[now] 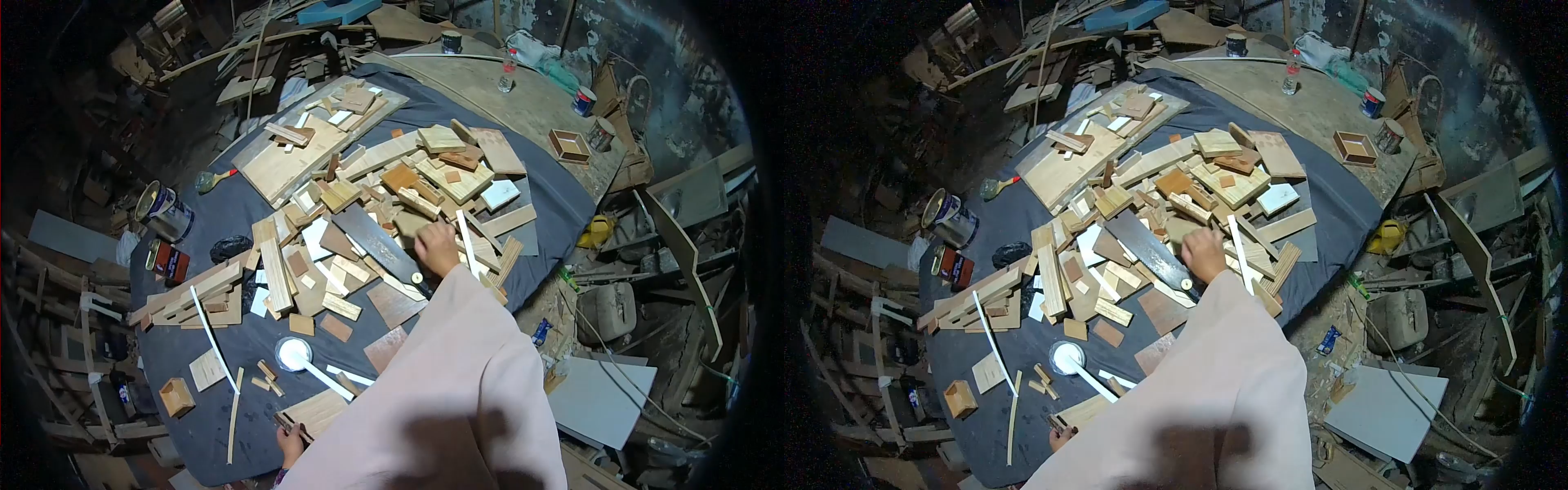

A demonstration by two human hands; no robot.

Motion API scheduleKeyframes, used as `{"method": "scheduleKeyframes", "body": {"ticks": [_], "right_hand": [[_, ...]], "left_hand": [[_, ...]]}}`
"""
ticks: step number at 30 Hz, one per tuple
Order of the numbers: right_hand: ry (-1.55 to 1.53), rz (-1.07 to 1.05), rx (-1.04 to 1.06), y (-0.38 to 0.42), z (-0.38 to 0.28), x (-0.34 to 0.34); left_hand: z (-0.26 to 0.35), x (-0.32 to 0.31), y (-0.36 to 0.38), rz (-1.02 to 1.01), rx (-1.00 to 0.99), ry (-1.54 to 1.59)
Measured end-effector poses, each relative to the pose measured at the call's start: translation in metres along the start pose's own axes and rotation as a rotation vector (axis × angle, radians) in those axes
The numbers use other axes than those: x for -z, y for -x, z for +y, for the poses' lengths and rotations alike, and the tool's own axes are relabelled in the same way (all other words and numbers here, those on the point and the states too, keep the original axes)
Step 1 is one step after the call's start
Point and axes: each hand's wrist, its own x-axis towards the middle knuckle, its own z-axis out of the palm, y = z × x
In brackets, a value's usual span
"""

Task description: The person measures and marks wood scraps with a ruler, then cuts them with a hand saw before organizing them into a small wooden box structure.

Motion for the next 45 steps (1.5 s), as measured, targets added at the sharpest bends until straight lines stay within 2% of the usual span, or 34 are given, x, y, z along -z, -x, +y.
{"method": "scheduleKeyframes", "body": {"ticks": [3, 4, 5, 6, 7, 8, 9, 10, 13, 14, 16, 17, 19, 20, 23, 24, 25, 27, 28, 29, 31, 33, 35, 36, 38, 39, 41, 45], "right_hand": [[-0.243, -0.357, -0.144, -0.003, 0.0, 0.011], [-0.36, -0.125, -0.216, -0.006, 0.014, 0.005], [-0.499, -0.092, -0.432, -0.012, 0.036, 0.001], [-0.403, 0.215, -0.557, -0.026, 0.045, 0.012], [-0.403, 0.425, -0.652, -0.03, 0.081, 0.002], [-0.391, 0.543, -0.839, -0.033, 0.116, -0.004], [-0.264, 0.67, -0.805, -0.04, 0.138, 0.002], [-0.104, 0.713, -0.86, -0.039, 0.17, -0.006], [0.177, 0.38, -0.934, -0.048, 0.2, 0.002], [0.183, 0.378, -0.941, -0.05, 0.205, -0.002], [0.497, 0.18, -0.822, -0.053, 0.22, -0.001], [0.508, 0.186, -0.825, -0.053, 0.226, 0.002], [0.647, 0.014, -0.59, -0.056, 0.234, 0.003], [0.671, -0.05, -0.566, -0.057, 0.24, 0.004], [0.667, -0.108, -0.449, -0.058, 0.246, 0.017], [0.62, 0.043, -0.473, -0.058, 0.244, 0.02], [0.626, 0.032, -0.482, -0.054, 0.251, 0.022], [0.287, 0.377, -0.807, -0.047, 0.26, 0.025], [0.253, 0.374, -1.016, -0.04, 0.262, 0.028], [0.26, 0.372, -1.023, -0.031, 0.267, 0.028], [0.354, -0.035, -1.193, -0.007, 0.287, 0.022], [0.205, -0.078, -1.368, 0.001, 0.296, 0.013], [0.126, 0.028, -1.431, 0.001, 0.292, 0.004], [0.125, 0.028, -1.43, -0.008, 0.272, 0.006], [0.342, 0.0, -1.242, -0.035, 0.224, 0.021], [0.32, -0.013, -1.138, -0.036, 0.226, 0.012], [0.178, -0.157, -1.218, -0.057, 0.212, 0.006], [-0.016, -0.095, -1.298, -0.059, 0.223, -0.022]], "left_hand": [[-0.011, -0.001, -0.009, -0.001, 0.028, 0.094], [-0.011, 0.0, -0.008, 0.027, 0.015, 0.143], [-0.008, -0.001, -0.006, 0.054, 0.001, 0.193], [-0.013, 0.003, -0.008, 0.057, 0.039, 0.18], [0.003, -0.005, -0.01, 0.057, 0.034, 0.181], [0.011, -0.009, -0.01, 0.075, 0.027, 0.172], [0.019, -0.013, -0.01, 0.093, 0.021, 0.162], [0.025, -0.018, -0.009, 0.112, 0.017, 0.152], [0.039, -0.032, -0.003, 0.167, 0.009, 0.12], [0.045, -0.037, -0.001, 0.179, 0.005, 0.106], [0.057, -0.055, 0.005, 0.185, -0.006, 0.084], [0.063, -0.065, 0.009, 0.189, -0.013, 0.078], [0.09, -0.096, 0.023, 0.213, -0.03, 0.078], [0.054, -0.042, -0.003, 0.231, -0.039, 0.078], [0.049, -0.039, -0.008, 0.277, -0.054, 0.042], [0.048, -0.035, -0.007, 0.287, -0.054, 0.02], [0.047, -0.032, -0.006, 0.296, -0.055, 0.0], [0.046, -0.027, -0.007, 0.317, -0.06, -0.034], [0.046, -0.024, -0.007, 0.329, -0.064, -0.05], [0.046, -0.022, -0.009, 0.34, -0.069, -0.065], [0.045, -0.022, -0.012, 0.357, -0.079, -0.089], [0.04, -0.022, -0.015, 0.359, -0.082, -0.096], [0.033, -0.019, -0.024, 0.298, -0.206, -0.136], [0.036, -0.019, -0.023, 0.298, -0.206, -0.136], [0.047, -0.021, -0.023, 0.296, -0.181, -0.253], [0.052, -0.024, -0.022, 0.3, -0.182, -0.248], [0.057, -0.025, -0.018, 0.305, -0.195, -0.204], [0.045, -0.016, -0.022, 0.289, -0.188, -0.224]]}}
